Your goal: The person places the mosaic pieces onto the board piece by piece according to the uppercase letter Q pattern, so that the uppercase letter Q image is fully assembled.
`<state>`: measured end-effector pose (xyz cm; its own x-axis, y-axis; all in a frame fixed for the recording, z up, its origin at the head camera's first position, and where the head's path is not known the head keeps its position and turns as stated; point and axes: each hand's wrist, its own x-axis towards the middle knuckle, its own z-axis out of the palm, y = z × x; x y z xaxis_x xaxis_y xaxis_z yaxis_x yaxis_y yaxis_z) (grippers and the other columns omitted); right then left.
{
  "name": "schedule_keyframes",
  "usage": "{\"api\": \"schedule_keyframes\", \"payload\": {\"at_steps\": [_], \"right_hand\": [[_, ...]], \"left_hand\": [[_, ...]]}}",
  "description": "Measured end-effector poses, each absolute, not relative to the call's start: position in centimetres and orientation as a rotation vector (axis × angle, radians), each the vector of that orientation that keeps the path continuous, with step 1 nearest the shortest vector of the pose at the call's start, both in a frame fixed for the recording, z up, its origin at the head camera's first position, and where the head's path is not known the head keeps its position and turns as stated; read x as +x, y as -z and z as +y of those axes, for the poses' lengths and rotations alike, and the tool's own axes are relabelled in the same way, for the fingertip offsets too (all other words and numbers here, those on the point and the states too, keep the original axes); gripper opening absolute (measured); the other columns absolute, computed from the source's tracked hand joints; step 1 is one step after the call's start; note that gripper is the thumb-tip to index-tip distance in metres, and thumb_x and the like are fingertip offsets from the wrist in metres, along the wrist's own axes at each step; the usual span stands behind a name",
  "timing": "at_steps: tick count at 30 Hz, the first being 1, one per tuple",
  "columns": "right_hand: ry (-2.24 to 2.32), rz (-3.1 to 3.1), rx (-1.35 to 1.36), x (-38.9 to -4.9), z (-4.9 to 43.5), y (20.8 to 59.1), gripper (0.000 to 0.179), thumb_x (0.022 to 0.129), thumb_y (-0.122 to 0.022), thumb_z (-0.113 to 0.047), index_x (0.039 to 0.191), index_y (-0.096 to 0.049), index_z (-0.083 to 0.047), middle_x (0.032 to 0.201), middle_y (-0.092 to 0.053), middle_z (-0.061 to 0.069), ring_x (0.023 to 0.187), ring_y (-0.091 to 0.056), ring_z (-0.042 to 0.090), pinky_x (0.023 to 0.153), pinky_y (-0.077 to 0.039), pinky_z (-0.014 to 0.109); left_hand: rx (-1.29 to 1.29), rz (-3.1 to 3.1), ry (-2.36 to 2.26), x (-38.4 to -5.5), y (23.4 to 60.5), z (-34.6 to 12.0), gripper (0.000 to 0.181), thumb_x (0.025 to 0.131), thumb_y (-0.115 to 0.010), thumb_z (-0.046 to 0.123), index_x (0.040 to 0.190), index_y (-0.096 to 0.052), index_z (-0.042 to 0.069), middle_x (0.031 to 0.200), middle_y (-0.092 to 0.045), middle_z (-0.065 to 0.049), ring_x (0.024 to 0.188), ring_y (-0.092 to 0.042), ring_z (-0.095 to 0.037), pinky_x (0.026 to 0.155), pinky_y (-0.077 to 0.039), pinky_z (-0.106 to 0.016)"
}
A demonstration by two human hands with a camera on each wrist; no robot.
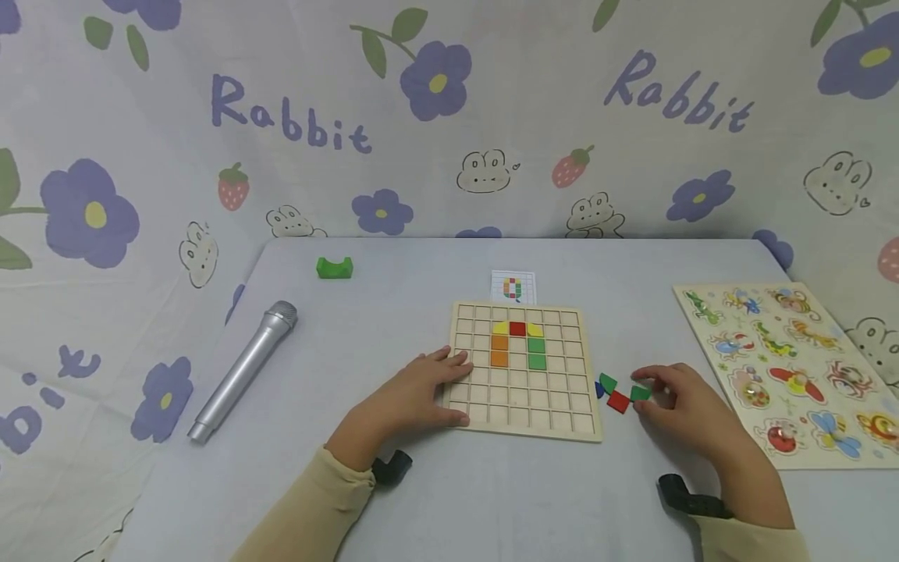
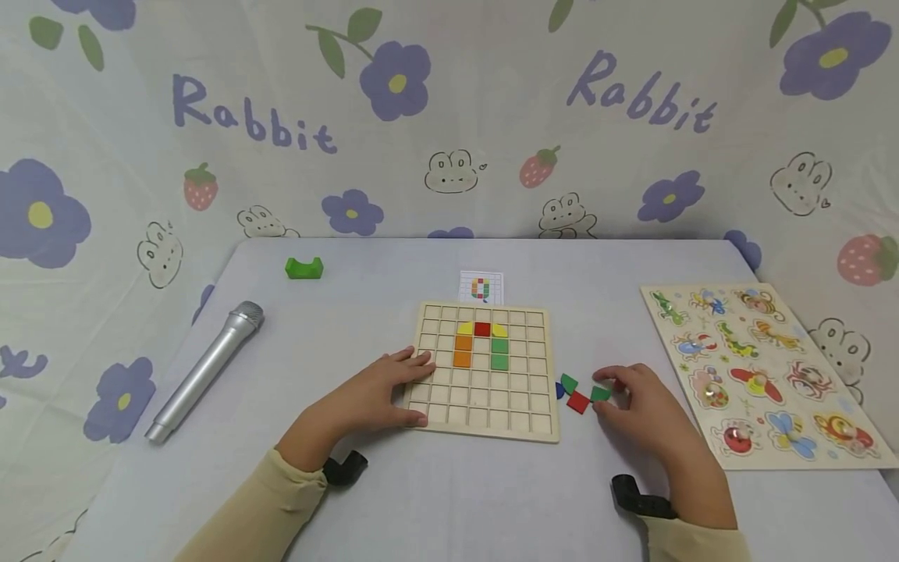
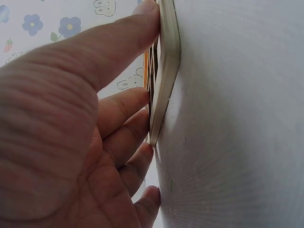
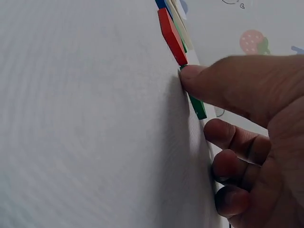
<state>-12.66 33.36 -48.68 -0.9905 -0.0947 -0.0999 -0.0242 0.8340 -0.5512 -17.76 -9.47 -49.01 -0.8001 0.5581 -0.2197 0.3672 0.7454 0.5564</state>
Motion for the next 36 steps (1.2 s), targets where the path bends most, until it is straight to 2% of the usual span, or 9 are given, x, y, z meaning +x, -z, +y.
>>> {"api": "schedule_keyframes", "payload": {"at_steps": [8, 14, 19, 22, 26, 29, 36], "right_hand": [[0.875, 2.910, -0.072, -13.0, 32.8, 48.6, 0.030, 0.096, -0.080, -0.013, 0.124, -0.074, -0.003, 0.110, -0.065, 0.014, 0.092, -0.054, 0.024, 0.069, -0.046, 0.028], [0.918, 2.884, 0.030, -13.3, 32.5, 48.7, 0.029, 0.096, -0.081, -0.015, 0.118, -0.066, -0.005, 0.105, -0.067, 0.012, 0.093, -0.058, 0.026, 0.071, -0.049, 0.031], [1.010, 2.898, 0.147, -13.7, 31.4, 47.9, 0.024, 0.101, -0.078, -0.019, 0.116, -0.066, -0.005, 0.100, -0.069, 0.010, 0.090, -0.059, 0.025, 0.065, -0.049, 0.026], [1.104, 2.907, 0.105, -14.2, 28.5, 46.6, 0.020, 0.104, -0.075, -0.019, 0.117, -0.067, -0.005, 0.100, -0.072, 0.011, 0.087, -0.061, 0.024, 0.061, -0.051, 0.025], [1.181, 2.841, -0.083, -15.5, 22.5, 45.6, 0.014, 0.104, -0.074, -0.015, 0.114, -0.070, -0.007, 0.102, -0.076, 0.009, 0.088, -0.068, 0.022, 0.070, -0.057, 0.029], [1.174, 2.767, -0.171, -16.5, 18.5, 46.1, 0.010, 0.104, -0.075, -0.017, 0.110, -0.071, -0.010, 0.100, -0.075, 0.005, 0.089, -0.067, 0.019, 0.078, -0.057, 0.031], [1.132, 2.753, -0.117, -17.4, 14.3, 47.5, 0.009, 0.101, -0.079, -0.018, 0.104, -0.072, -0.013, 0.094, -0.074, 0.003, 0.087, -0.066, 0.020, 0.081, -0.057, 0.032]], "left_hand": [[0.693, 2.577, -0.713, -17.7, 49.1, -9.8, 0.089, 0.091, -0.089, 0.044, 0.167, -0.047, 0.027, 0.177, -0.035, 0.010, 0.171, -0.019, -0.021, 0.138, -0.023, -0.052], [0.687, 2.581, -0.707, -17.8, 49.2, -9.9, 0.090, 0.091, -0.089, 0.044, 0.168, -0.046, 0.027, 0.177, -0.034, 0.011, 0.171, -0.018, -0.020, 0.138, -0.023, -0.051], [0.676, 2.583, -0.692, -17.8, 49.1, -10.0, 0.090, 0.091, -0.089, 0.045, 0.168, -0.045, 0.029, 0.177, -0.033, 0.014, 0.171, -0.018, -0.018, 0.138, -0.023, -0.049], [0.675, 2.587, -0.679, -17.8, 49.1, -9.9, 0.090, 0.091, -0.089, 0.045, 0.168, -0.045, 0.029, 0.177, -0.033, 0.013, 0.171, -0.018, -0.018, 0.139, -0.021, -0.048], [0.682, 2.591, -0.680, -17.9, 49.1, -9.9, 0.090, 0.091, -0.090, 0.044, 0.168, -0.046, 0.027, 0.177, -0.035, 0.012, 0.171, -0.018, -0.018, 0.140, -0.019, -0.047], [0.691, 2.590, -0.687, -18.0, 49.1, -9.8, 0.089, 0.091, -0.090, 0.044, 0.167, -0.047, 0.027, 0.177, -0.036, 0.012, 0.171, -0.019, -0.018, 0.140, -0.019, -0.047], [0.705, 2.579, -0.702, -17.8, 48.9, -9.7, 0.089, 0.090, -0.090, 0.045, 0.167, -0.048, 0.027, 0.177, -0.036, 0.011, 0.170, -0.019, -0.019, 0.140, -0.019, -0.048]]}}
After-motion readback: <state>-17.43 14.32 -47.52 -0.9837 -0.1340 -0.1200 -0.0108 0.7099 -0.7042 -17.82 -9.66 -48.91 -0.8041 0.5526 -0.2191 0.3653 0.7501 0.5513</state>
